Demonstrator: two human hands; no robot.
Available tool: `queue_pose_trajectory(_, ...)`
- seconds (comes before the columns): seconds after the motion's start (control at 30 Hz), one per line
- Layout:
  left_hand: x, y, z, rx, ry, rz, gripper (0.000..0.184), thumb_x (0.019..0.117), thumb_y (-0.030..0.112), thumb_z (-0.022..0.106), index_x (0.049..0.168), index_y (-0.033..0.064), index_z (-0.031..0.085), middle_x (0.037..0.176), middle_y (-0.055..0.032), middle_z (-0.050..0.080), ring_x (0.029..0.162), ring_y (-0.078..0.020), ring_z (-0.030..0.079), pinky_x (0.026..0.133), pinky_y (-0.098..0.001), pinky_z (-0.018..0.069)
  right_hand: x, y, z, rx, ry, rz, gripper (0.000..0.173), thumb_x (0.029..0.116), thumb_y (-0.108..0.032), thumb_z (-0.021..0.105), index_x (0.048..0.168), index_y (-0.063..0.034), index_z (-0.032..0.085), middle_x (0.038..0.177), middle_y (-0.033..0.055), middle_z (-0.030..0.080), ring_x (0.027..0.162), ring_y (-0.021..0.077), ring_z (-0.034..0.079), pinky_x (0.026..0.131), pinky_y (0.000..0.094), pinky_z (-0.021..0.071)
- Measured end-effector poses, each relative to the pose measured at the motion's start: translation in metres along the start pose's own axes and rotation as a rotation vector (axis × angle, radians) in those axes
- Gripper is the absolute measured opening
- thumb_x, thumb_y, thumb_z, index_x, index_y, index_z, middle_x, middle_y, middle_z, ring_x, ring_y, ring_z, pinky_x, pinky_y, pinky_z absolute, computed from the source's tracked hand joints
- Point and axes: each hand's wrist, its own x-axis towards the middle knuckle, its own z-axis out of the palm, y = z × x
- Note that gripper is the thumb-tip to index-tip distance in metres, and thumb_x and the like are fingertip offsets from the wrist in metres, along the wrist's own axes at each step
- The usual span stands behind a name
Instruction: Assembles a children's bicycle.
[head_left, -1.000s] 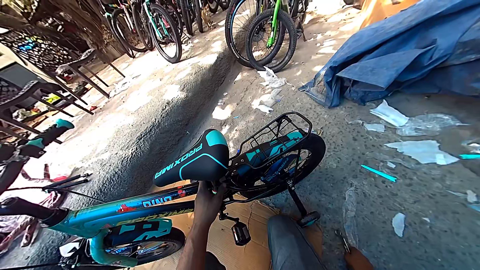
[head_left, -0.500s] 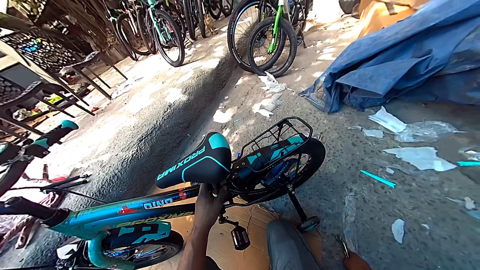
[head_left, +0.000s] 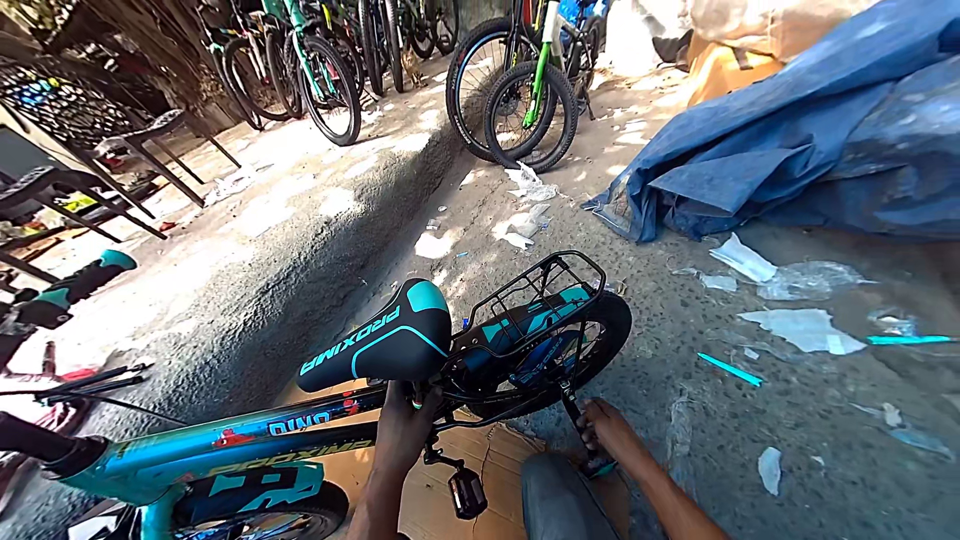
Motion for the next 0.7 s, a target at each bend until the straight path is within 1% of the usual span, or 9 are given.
queue_pose_trajectory(0.07, 0.000, -0.001, -0.001, -0.004, -0.003, 0.007, 0.068, 0.0885, 0.038, 0.074, 0.145, 0.0119, 0.047, 0.127, -0.0051, 0.065, 0.114, -0.0130, 0.066, 0.096, -0.0388, 0.0581, 0.008, -0.013, 0.015, 0.185, -0.055, 0.125, 0.050, 0.1138, -0.039, 0.027, 0.134, -0.0041, 0.057, 0.101, 0.0115, 0.069, 0.073, 0.0213, 0.066, 0.065, 0.0383, 0.0557)
queue_pose_trajectory(0.2, 0.004, -0.002, -0.001, 0.011, 0.000, 0.015, 0.069, 0.0885, 0.040, 0.073, 0.146, 0.0116, 0.047, 0.131, -0.0055, 0.064, 0.118, -0.0140, 0.064, 0.100, -0.0408, 0.0557, 0.019, -0.014, 0.021, 0.467, -0.074, 0.151, 0.040, 0.1141, -0.031, 0.031, 0.113, -0.0021, 0.059, 0.084, 0.0084, 0.063, 0.068, 0.0197, 0.065, 0.065, 0.0373, 0.0585)
queue_pose_trajectory(0.3, 0.002, -0.002, 0.001, 0.025, 0.002, -0.016, 0.074, 0.0891, 0.042, 0.072, 0.150, 0.0122, 0.043, 0.138, -0.0067, 0.061, 0.123, -0.0146, 0.062, 0.103, -0.0426, 0.0542, 0.022, -0.022, 0.016, 0.446, -0.034, 0.217, 0.034, 0.1131, -0.026, 0.039, 0.103, -0.0016, 0.060, 0.075, 0.0068, 0.061, 0.061, 0.0167, 0.063, 0.059, 0.0327, 0.0573)
queue_pose_trajectory(0.47, 0.001, 0.000, 0.008, 0.033, 0.034, -0.004, 0.079, 0.0865, 0.046, 0.074, 0.150, 0.0112, 0.041, 0.138, -0.0069, 0.060, 0.121, -0.0154, 0.063, 0.101, -0.0429, 0.0556, 0.024, -0.026, 0.015, 0.324, 0.008, 0.216, 0.032, 0.1122, -0.024, 0.043, 0.103, 0.0003, 0.061, 0.075, 0.0076, 0.064, 0.060, 0.0168, 0.064, 0.058, 0.0329, 0.0583)
queue_pose_trajectory(0.53, 0.000, 0.004, 0.013, 0.065, 0.063, 0.005, 0.083, 0.0852, 0.049, 0.074, 0.150, 0.0099, 0.040, 0.137, -0.0076, 0.062, 0.120, -0.0176, 0.064, 0.100, -0.0466, 0.0559, 0.026, -0.021, 0.017, 0.295, 0.031, 0.190, 0.032, 0.1121, -0.025, 0.043, 0.102, -0.0002, 0.061, 0.074, 0.0066, 0.062, 0.058, 0.0156, 0.063, 0.056, 0.0320, 0.0573)
queue_pose_trajectory(0.6, -0.002, 0.005, 0.013, 0.081, 0.078, 0.007, 0.082, 0.0845, 0.045, 0.073, 0.151, 0.0095, 0.040, 0.137, -0.0078, 0.062, 0.120, -0.0186, 0.064, 0.099, -0.0482, 0.0558, 0.027, -0.017, 0.021, 0.129, 0.066, 0.101, 0.032, 0.1109, -0.025, 0.046, 0.102, 0.0005, 0.063, 0.074, 0.0068, 0.062, 0.058, 0.0152, 0.061, 0.057, 0.0320, 0.0560)
queue_pose_trajectory(0.63, 0.000, 0.005, 0.013, 0.091, 0.077, 0.009, 0.080, 0.0835, 0.042, 0.071, 0.150, 0.0097, 0.041, 0.136, -0.0078, 0.062, 0.118, -0.0191, 0.065, 0.096, -0.0489, 0.0565, 0.028, -0.019, 0.022, -0.059, 0.101, 0.040, 0.033, 0.1097, -0.026, 0.047, 0.102, 0.0005, 0.065, 0.077, 0.0083, 0.063, 0.062, 0.0169, 0.063, 0.060, 0.0343, 0.0569)
queue_pose_trajectory(0.67, -0.001, 0.004, 0.011, 0.103, 0.060, 0.007, 0.079, 0.0826, 0.040, 0.070, 0.150, 0.0107, 0.041, 0.137, -0.0074, 0.061, 0.117, -0.0189, 0.065, 0.095, -0.0492, 0.0571, 0.025, -0.023, 0.023, -0.306, 0.147, -0.006, 0.033, 0.1072, -0.026, 0.049, 0.104, 0.0005, 0.068, 0.085, 0.0125, 0.068, 0.072, 0.0224, 0.068, 0.068, 0.0408, 0.0585)
queue_pose_trajectory(0.7, -0.001, 0.003, 0.010, 0.103, 0.041, 0.003, 0.080, 0.0819, 0.041, 0.070, 0.150, 0.0120, 0.041, 0.139, -0.0069, 0.060, 0.118, -0.0184, 0.065, 0.096, -0.0495, 0.0570, 0.017, -0.035, 0.025, -0.556, 0.184, -0.023, 0.031, 0.1036, -0.025, 0.053, 0.109, 0.0006, 0.070, 0.099, 0.0182, 0.071, 0.090, 0.0312, 0.071, 0.082, 0.0507, 0.0571)
